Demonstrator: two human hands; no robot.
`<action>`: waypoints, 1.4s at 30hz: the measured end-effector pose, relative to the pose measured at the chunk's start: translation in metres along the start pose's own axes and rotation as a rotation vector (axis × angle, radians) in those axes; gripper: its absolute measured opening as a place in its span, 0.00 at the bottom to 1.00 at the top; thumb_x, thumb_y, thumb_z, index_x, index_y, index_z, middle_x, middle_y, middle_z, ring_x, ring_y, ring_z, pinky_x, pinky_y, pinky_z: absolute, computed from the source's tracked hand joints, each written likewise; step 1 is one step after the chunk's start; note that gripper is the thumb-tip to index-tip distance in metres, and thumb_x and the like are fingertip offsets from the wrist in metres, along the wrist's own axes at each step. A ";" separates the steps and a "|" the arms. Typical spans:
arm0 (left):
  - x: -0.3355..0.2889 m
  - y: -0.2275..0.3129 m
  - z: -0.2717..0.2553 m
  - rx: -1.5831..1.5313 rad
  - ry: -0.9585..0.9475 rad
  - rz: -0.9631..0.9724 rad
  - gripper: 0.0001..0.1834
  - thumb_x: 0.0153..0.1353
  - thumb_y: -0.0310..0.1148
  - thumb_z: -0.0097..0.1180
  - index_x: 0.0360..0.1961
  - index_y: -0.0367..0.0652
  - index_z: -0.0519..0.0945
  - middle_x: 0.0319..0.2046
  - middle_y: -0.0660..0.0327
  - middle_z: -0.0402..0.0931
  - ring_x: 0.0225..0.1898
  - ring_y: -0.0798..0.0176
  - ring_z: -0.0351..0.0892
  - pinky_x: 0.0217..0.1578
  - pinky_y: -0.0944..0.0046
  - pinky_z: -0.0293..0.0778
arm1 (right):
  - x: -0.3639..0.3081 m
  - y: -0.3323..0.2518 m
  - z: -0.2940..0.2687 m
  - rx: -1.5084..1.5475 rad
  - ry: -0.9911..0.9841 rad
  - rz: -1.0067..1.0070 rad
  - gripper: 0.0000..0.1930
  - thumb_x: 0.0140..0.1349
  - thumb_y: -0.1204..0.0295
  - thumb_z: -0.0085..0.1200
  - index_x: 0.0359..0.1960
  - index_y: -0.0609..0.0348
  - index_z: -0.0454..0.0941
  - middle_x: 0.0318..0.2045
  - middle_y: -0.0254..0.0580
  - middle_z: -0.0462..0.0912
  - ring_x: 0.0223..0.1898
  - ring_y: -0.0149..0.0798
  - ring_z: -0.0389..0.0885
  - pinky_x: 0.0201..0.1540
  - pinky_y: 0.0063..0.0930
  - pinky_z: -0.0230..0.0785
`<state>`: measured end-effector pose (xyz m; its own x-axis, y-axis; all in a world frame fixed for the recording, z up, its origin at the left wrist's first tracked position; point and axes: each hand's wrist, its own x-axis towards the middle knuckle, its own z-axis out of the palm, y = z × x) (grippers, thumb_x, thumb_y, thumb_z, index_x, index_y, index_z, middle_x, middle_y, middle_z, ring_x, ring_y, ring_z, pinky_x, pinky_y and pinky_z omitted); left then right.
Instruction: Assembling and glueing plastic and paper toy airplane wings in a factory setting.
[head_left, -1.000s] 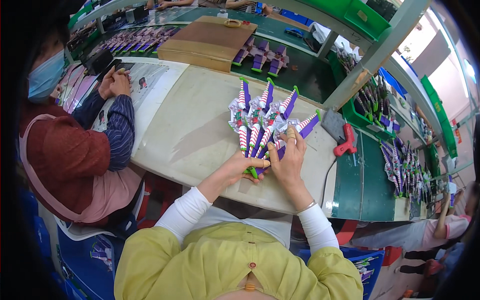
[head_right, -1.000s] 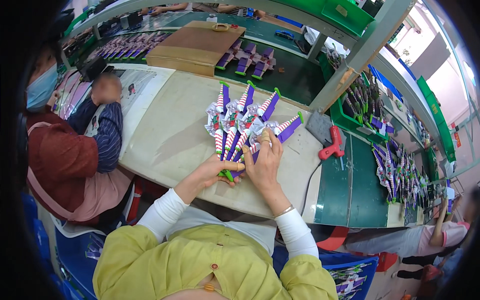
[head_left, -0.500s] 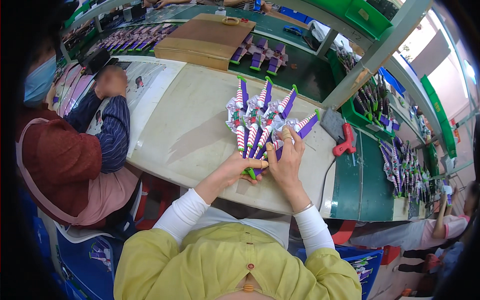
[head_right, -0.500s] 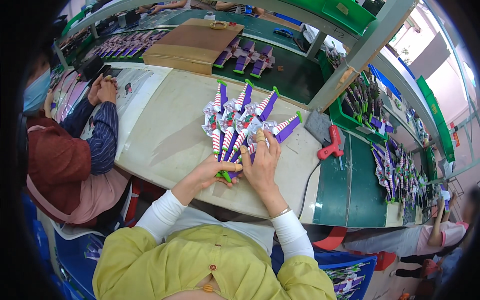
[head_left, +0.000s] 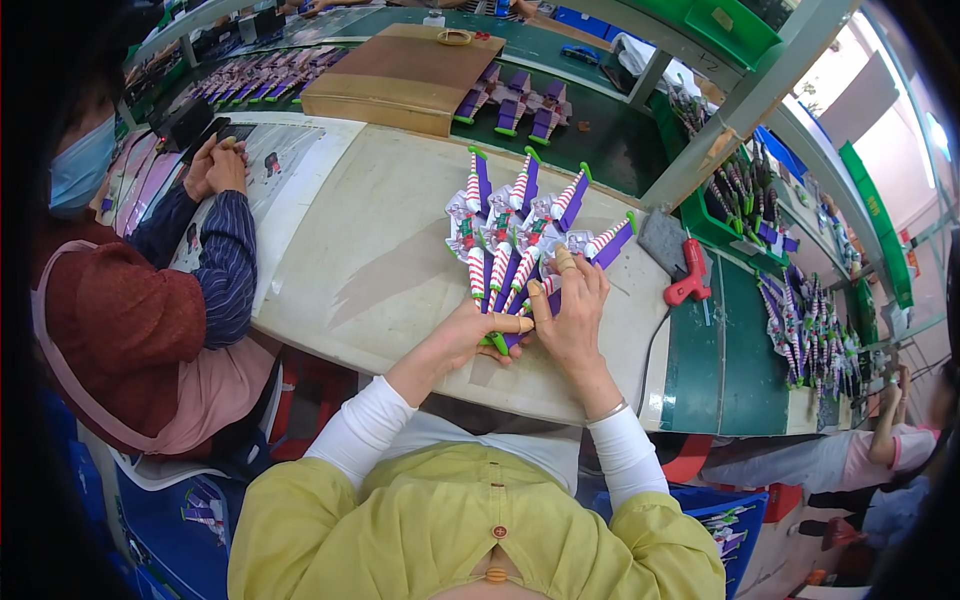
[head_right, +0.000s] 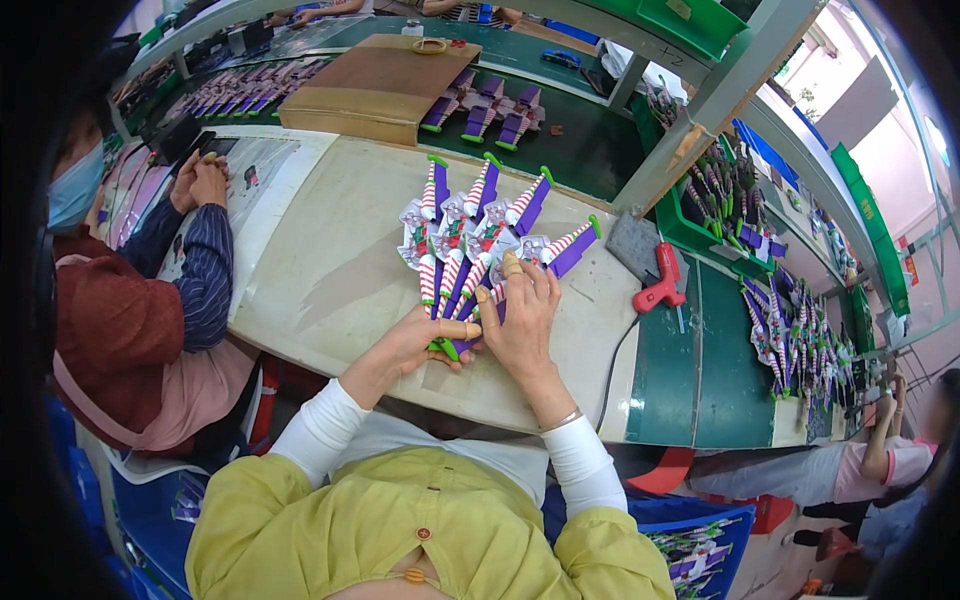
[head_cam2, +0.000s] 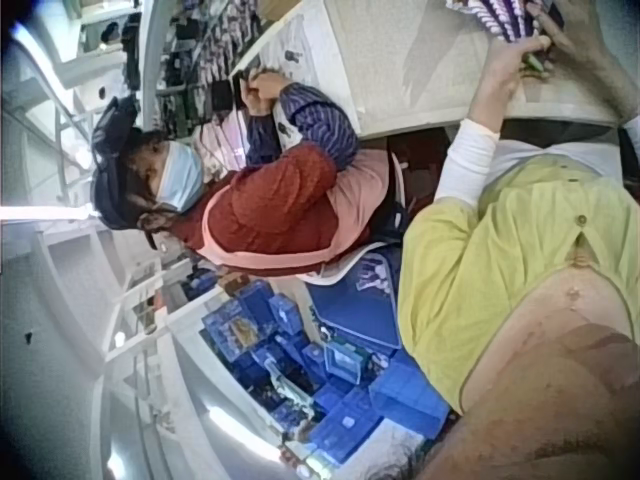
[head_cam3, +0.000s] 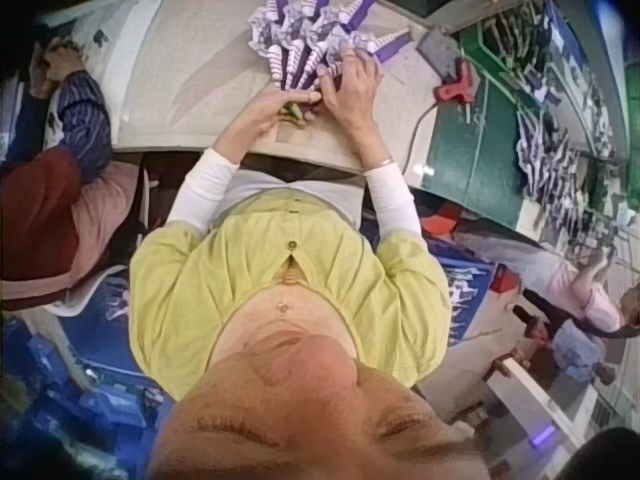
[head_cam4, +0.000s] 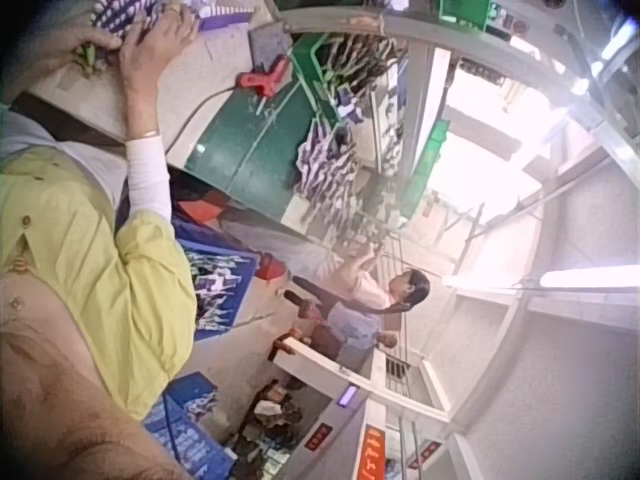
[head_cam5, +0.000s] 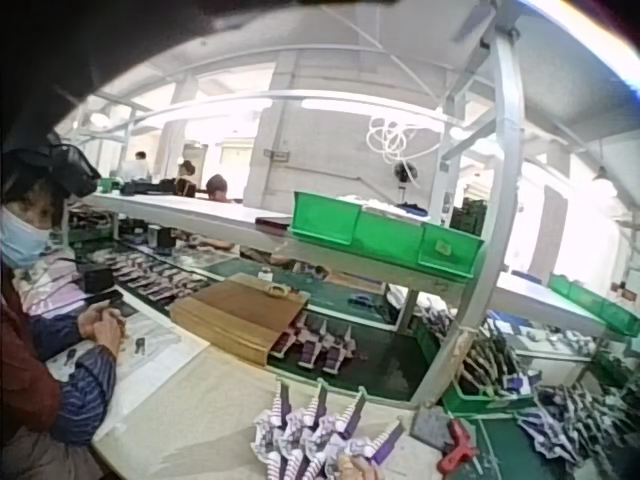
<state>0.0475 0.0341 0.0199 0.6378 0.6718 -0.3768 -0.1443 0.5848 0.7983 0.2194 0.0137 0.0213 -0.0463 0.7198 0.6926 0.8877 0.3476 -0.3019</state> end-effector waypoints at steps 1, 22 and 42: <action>0.000 0.000 0.000 0.001 -0.004 0.004 0.12 0.55 0.32 0.65 0.39 0.42 0.79 0.27 0.60 0.80 0.22 0.67 0.81 0.21 0.66 0.78 | -0.002 0.000 0.001 0.007 0.012 0.006 0.27 0.55 0.69 0.62 0.55 0.68 0.72 0.45 0.50 0.78 0.54 0.51 0.72 0.64 0.49 0.52; 0.000 -0.001 -0.001 0.027 -0.004 0.005 0.10 0.58 0.32 0.63 0.39 0.40 0.80 0.29 0.57 0.82 0.25 0.64 0.83 0.24 0.64 0.80 | -0.002 0.007 -0.005 -0.181 -0.165 -0.235 0.20 0.56 0.74 0.56 0.52 0.64 0.75 0.47 0.50 0.80 0.53 0.46 0.78 0.65 0.48 0.54; 0.005 0.000 -0.001 0.022 -0.004 -0.002 0.11 0.58 0.31 0.63 0.40 0.39 0.78 0.28 0.57 0.81 0.24 0.63 0.82 0.22 0.64 0.79 | 0.011 0.002 -0.007 -0.095 -0.271 -0.079 0.23 0.61 0.68 0.53 0.59 0.59 0.71 0.38 0.41 0.77 0.47 0.44 0.75 0.66 0.51 0.45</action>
<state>0.0501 0.0377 0.0175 0.6408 0.6689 -0.3768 -0.1263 0.5760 0.8077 0.2242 0.0183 0.0333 -0.2257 0.8315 0.5075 0.9150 0.3599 -0.1826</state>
